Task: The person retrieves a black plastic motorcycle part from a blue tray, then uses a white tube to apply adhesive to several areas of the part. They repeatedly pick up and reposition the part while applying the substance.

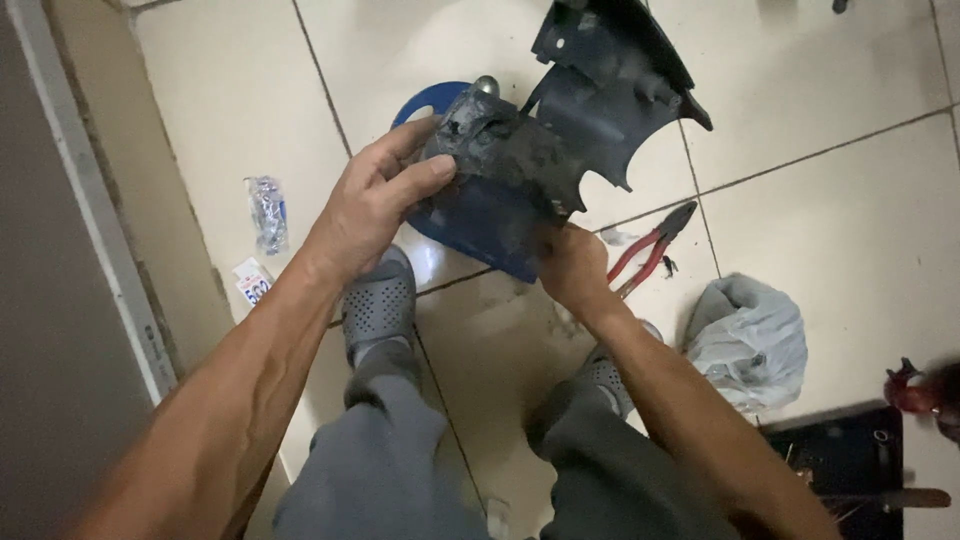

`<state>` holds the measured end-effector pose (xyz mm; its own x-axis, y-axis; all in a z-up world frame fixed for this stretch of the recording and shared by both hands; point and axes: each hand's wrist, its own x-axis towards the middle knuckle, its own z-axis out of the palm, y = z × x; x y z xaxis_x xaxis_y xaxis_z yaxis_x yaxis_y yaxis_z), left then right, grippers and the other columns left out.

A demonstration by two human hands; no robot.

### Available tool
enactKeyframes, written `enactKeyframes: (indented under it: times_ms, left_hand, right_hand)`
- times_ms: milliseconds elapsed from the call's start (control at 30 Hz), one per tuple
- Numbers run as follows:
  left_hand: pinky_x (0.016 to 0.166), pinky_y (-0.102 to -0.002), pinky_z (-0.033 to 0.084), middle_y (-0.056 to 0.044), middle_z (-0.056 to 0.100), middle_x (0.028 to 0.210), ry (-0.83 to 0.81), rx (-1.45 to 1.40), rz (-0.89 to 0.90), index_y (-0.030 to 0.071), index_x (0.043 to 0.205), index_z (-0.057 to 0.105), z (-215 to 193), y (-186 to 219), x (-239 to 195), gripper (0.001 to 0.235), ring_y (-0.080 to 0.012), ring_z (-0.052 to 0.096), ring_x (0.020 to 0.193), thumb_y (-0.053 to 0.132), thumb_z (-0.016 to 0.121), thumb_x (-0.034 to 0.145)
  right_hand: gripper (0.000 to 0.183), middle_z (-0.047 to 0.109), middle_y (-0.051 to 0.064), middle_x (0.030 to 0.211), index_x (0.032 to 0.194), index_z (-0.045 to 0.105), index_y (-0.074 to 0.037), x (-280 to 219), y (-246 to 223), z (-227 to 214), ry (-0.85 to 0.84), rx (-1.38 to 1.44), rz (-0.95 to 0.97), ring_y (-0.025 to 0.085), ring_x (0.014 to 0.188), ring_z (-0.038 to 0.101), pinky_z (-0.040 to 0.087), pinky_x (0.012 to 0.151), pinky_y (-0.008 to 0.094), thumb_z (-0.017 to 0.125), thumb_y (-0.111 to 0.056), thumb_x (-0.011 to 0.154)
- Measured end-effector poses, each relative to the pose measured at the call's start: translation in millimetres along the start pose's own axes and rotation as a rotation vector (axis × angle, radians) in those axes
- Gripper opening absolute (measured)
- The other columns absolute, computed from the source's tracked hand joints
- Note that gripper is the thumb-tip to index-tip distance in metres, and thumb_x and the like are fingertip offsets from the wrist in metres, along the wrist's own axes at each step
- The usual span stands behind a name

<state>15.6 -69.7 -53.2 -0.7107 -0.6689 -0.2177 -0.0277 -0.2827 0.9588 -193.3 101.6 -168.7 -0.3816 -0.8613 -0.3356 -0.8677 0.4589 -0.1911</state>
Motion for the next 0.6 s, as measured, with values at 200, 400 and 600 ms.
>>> enactKeyframes:
  times_ms: [200, 400, 600]
  left_hand:
    - [0.106, -0.047, 0.053, -0.023, 0.067, 0.121, 0.020, -0.084, 0.039, -0.001, 0.143, 0.050, 11, -8, 10, 0.061, -0.0317, 0.067, 0.118, 0.030, 0.067, 0.093]
    - [0.105, -0.051, 0.054, -0.028, 0.064, 0.124, 0.029, -0.100, 0.021, -0.003, 0.143, 0.049, 26, 5, 8, 0.062, -0.0378, 0.066, 0.120, 0.030, 0.064, 0.093]
    - [0.088, -0.043, 0.062, -0.026, 0.067, 0.113, 0.078, -0.128, -0.013, -0.004, 0.140, 0.053, 33, 11, 10, 0.057, -0.0315, 0.071, 0.104, 0.026, 0.063, 0.092]
  right_hand:
    - [0.016, 0.069, 0.004, 0.085, 0.091, 0.072, -0.016, 1, 5, 11, -0.077, -0.015, -0.025, 0.023, 0.084, 0.066, 0.050, 0.071, 0.036, 0.057, -0.021, 0.093]
    - [0.026, 0.071, 0.012, 0.113, 0.114, 0.075, -0.012, -26, 8, 9, -0.003, 0.191, 0.074, 0.032, 0.115, 0.065, 0.052, 0.097, 0.043, 0.060, -0.017, 0.093]
    - [0.031, 0.069, 0.017, 0.108, 0.113, 0.061, -0.009, -44, 43, 8, 0.216, 0.665, 0.709, 0.039, 0.111, 0.066, 0.048, 0.099, 0.053, 0.072, -0.021, 0.086]
